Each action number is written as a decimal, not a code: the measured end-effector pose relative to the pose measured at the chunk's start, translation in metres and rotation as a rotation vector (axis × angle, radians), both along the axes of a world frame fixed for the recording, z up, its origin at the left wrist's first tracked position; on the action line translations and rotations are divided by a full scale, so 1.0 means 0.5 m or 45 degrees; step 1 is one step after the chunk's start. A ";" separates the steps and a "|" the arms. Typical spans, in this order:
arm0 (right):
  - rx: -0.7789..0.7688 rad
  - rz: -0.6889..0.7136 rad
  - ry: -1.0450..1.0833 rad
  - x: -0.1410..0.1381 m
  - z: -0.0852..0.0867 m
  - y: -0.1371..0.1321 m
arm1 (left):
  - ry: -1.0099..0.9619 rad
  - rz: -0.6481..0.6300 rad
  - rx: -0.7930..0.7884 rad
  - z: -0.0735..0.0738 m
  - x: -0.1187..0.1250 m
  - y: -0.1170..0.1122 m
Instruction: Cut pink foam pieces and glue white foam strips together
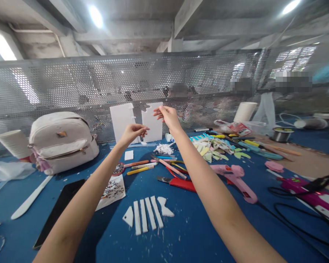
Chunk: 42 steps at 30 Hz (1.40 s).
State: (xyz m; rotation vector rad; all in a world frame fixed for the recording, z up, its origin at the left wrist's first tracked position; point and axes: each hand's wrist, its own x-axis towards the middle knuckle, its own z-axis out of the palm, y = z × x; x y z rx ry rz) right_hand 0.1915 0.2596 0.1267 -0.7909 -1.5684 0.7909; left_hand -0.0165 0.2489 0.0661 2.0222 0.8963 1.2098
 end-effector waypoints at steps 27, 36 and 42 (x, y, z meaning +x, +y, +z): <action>0.567 -0.112 -0.190 -0.007 0.049 -0.040 | -0.090 0.062 -0.100 -0.001 0.000 -0.015; 0.710 0.039 -0.683 -0.002 0.050 -0.069 | -0.195 0.100 -0.153 -0.001 0.000 -0.038; 0.806 -0.109 -0.968 -0.011 0.036 -0.077 | -0.258 0.109 -0.170 -0.002 -0.004 -0.036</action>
